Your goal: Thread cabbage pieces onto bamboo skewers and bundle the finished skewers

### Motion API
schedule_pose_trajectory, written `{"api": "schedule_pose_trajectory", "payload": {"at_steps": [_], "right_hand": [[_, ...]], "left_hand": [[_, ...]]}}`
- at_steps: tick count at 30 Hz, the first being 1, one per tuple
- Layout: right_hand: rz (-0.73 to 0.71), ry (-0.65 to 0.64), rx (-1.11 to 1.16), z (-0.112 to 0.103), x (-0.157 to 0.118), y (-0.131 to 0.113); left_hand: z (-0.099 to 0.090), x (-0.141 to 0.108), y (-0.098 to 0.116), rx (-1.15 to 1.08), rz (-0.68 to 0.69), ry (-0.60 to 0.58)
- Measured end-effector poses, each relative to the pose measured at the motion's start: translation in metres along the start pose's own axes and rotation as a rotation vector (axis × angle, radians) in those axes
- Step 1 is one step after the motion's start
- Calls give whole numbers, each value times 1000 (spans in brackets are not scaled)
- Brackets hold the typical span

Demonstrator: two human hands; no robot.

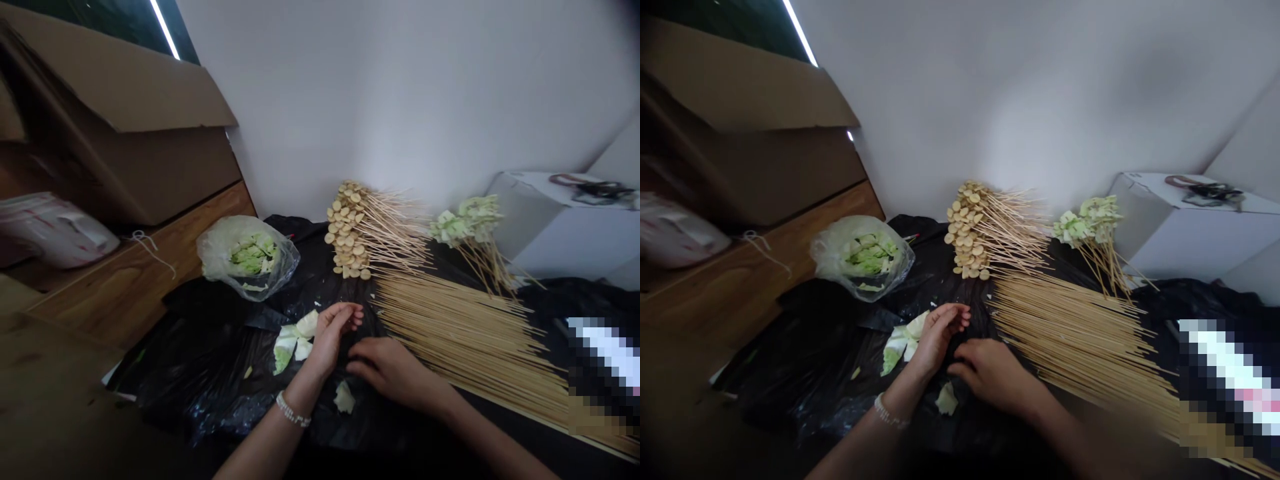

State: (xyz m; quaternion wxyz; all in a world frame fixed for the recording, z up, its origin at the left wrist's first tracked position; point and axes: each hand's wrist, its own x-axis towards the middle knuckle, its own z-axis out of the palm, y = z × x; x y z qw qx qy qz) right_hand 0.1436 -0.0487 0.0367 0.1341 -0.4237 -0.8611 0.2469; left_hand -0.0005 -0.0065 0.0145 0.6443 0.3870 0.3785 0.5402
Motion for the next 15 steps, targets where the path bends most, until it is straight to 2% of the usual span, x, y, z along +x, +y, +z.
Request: {"api": "schedule_pose_trajectory", "payload": {"at_steps": [3, 5, 6, 9, 11, 13, 15], "right_hand": [[74, 100, -129, 2, 14, 24], [142, 225, -280, 14, 19, 38], [148, 245, -367, 20, 20, 44], [78, 257, -516, 37, 20, 54], [46, 282, -536, 43, 19, 56], [39, 311, -531, 45, 19, 56], [35, 329, -522, 44, 20, 56]], "left_hand": [[0, 0, -2, 48, 46, 1], [1, -3, 1, 99, 60, -6], [1, -5, 5, 123, 55, -15], [-1, -12, 33, 207, 5, -83], [-10, -13, 58, 335, 5, -135], [-25, -11, 79, 554, 86, -70], [-44, -7, 87, 884, 225, 69]]}}
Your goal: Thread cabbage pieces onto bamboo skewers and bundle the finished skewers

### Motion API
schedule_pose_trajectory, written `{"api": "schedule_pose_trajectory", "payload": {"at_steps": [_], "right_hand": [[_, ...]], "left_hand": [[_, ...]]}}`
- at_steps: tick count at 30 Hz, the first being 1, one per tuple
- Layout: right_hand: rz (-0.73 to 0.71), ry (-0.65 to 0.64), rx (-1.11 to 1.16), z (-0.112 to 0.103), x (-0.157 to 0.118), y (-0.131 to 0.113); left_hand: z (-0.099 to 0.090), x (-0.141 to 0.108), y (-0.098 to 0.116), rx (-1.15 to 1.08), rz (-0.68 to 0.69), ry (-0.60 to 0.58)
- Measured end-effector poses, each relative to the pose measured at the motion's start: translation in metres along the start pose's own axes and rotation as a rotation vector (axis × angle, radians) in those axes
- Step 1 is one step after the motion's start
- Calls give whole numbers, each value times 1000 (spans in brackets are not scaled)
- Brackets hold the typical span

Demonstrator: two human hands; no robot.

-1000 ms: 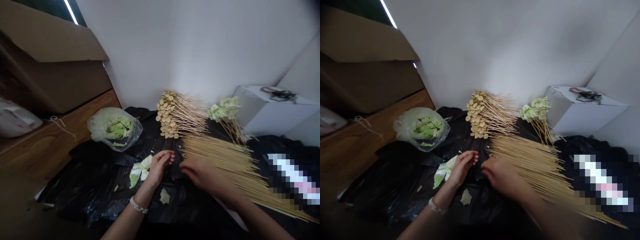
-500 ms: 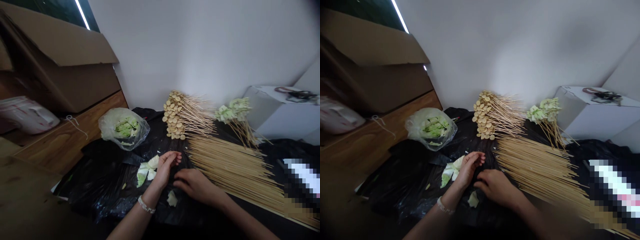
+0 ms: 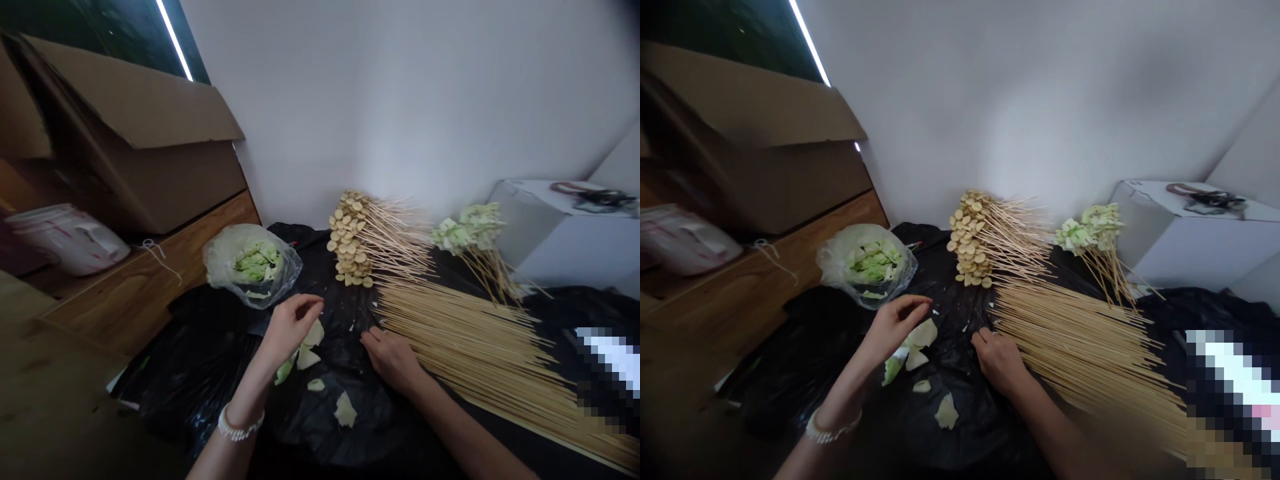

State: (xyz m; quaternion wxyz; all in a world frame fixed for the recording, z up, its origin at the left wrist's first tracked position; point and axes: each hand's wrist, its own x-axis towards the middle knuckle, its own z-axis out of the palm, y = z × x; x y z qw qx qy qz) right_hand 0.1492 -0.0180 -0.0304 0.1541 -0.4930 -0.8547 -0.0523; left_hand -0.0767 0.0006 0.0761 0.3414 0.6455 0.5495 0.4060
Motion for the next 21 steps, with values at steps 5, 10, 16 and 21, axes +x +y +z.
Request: {"api": "schedule_pose_trajectory", "payload": {"at_steps": [5, 10, 16, 21], "right_hand": [[1, 4, 2, -1, 1, -1], [-8, 5, 8, 0, 2, -1], [-37, 40, 4, -21, -2, -3], [-54, 138, 129, -76, 15, -9]], "left_hand": [[-8, -6, -34, 689, 9, 20], [2, -18, -34, 742, 29, -85], [9, -14, -38, 605, 78, -74], [7, -7, -28, 566, 138, -153]]}}
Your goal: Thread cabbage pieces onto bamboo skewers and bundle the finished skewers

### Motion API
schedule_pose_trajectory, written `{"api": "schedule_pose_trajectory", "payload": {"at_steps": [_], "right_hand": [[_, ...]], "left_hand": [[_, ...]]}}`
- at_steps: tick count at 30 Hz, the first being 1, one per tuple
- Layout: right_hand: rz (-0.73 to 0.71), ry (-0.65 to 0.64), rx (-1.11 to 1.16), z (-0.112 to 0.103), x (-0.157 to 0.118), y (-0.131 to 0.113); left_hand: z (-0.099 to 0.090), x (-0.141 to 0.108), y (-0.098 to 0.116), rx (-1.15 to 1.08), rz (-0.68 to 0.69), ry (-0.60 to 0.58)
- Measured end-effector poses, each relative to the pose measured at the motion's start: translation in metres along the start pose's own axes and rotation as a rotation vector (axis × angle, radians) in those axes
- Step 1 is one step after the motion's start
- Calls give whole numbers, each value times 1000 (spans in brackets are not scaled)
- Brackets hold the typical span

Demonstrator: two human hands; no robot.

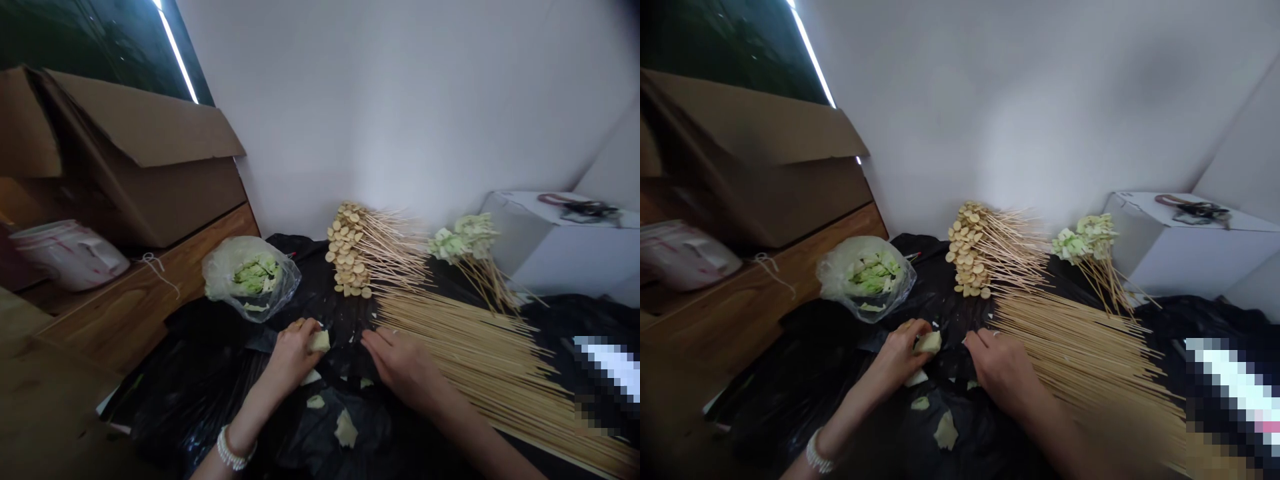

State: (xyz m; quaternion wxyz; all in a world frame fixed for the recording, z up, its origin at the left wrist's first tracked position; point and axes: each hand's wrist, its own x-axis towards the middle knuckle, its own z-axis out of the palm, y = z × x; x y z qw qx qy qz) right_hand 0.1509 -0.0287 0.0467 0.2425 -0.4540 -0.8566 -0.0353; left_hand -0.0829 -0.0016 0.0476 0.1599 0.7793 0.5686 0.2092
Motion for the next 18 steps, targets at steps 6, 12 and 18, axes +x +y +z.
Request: {"api": "schedule_pose_trajectory", "payload": {"at_steps": [6, 12, 18], "right_hand": [[313, 229, 647, 22, 42, 16], [659, 126, 1338, 82, 45, 27], [746, 171, 1790, 85, 40, 36]], "left_hand": [[-5, 36, 17, -115, 168, 196], [36, 68, 19, -264, 305, 290], [52, 62, 14, -590, 307, 191]]}}
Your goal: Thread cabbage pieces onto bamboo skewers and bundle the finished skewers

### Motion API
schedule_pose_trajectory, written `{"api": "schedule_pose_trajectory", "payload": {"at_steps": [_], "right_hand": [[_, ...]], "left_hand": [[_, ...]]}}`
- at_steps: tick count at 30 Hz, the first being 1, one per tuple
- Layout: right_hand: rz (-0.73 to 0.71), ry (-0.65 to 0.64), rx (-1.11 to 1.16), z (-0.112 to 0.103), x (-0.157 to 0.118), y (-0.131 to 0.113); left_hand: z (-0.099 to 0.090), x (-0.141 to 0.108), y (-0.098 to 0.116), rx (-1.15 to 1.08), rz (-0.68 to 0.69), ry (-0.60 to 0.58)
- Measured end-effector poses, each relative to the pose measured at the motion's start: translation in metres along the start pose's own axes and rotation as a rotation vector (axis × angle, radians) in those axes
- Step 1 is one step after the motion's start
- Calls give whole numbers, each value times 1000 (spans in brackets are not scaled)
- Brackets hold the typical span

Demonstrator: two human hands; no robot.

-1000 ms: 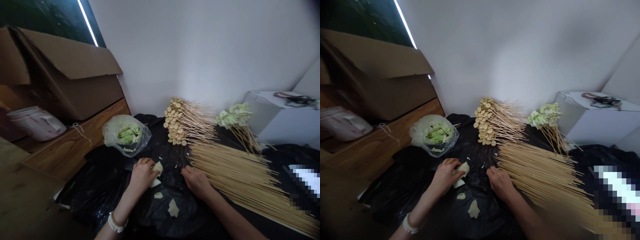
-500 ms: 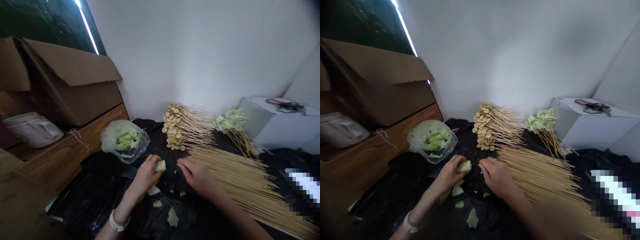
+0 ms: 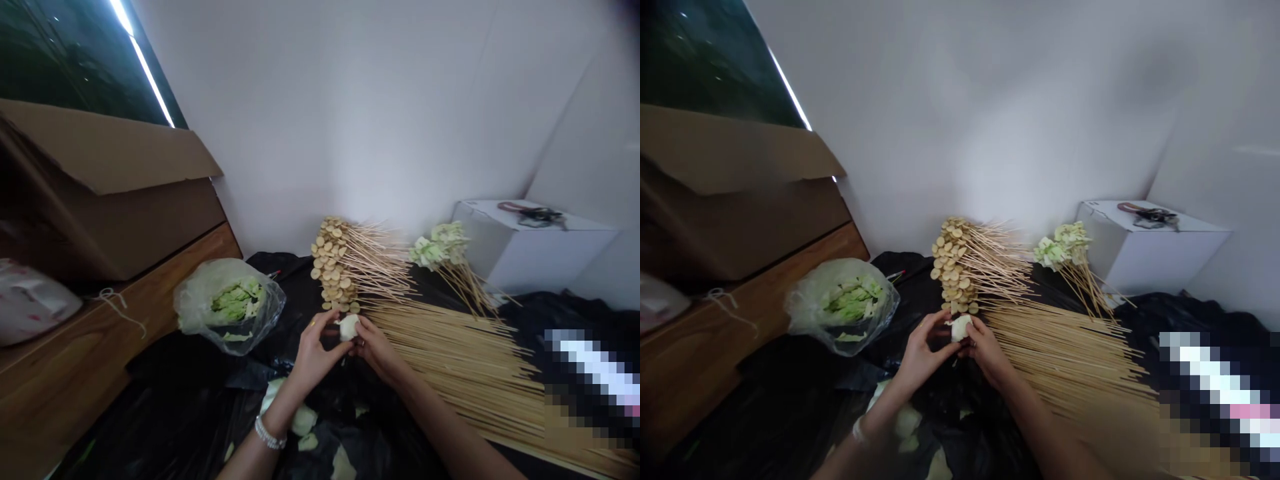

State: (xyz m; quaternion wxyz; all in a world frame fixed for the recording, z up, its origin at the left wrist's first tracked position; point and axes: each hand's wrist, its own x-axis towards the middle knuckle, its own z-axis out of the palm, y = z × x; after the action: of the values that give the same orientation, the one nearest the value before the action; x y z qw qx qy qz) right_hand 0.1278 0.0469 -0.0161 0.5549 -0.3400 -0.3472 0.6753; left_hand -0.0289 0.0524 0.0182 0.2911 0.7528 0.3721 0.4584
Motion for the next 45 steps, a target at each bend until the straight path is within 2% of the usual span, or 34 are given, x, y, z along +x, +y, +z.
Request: {"api": "schedule_pose_trajectory", "payload": {"at_steps": [3, 6, 12, 18, 24, 33, 45], "right_hand": [[63, -124, 144, -4, -3, -3], [73, -172, 173, -2, -8, -4], [25, -87, 89, 4, -14, -3], [-61, -10, -76, 0, -10, 5], [-138, 19, -171, -3, -8, 6], [-128, 42, -198, 0, -7, 6], [-112, 4, -166, 2, -12, 1]], "left_hand": [[-6, -2, -2, -38, -77, 79], [-10, -2, -2, -37, -139, 57], [-7, -2, 1, 10, -149, -47], [-7, -3, -2, -169, -186, -114], [-8, -2, -8, -136, -127, -143], [-6, -3, -10, 108, -6, -114], [-9, -2, -12, -46, -162, -69]]}}
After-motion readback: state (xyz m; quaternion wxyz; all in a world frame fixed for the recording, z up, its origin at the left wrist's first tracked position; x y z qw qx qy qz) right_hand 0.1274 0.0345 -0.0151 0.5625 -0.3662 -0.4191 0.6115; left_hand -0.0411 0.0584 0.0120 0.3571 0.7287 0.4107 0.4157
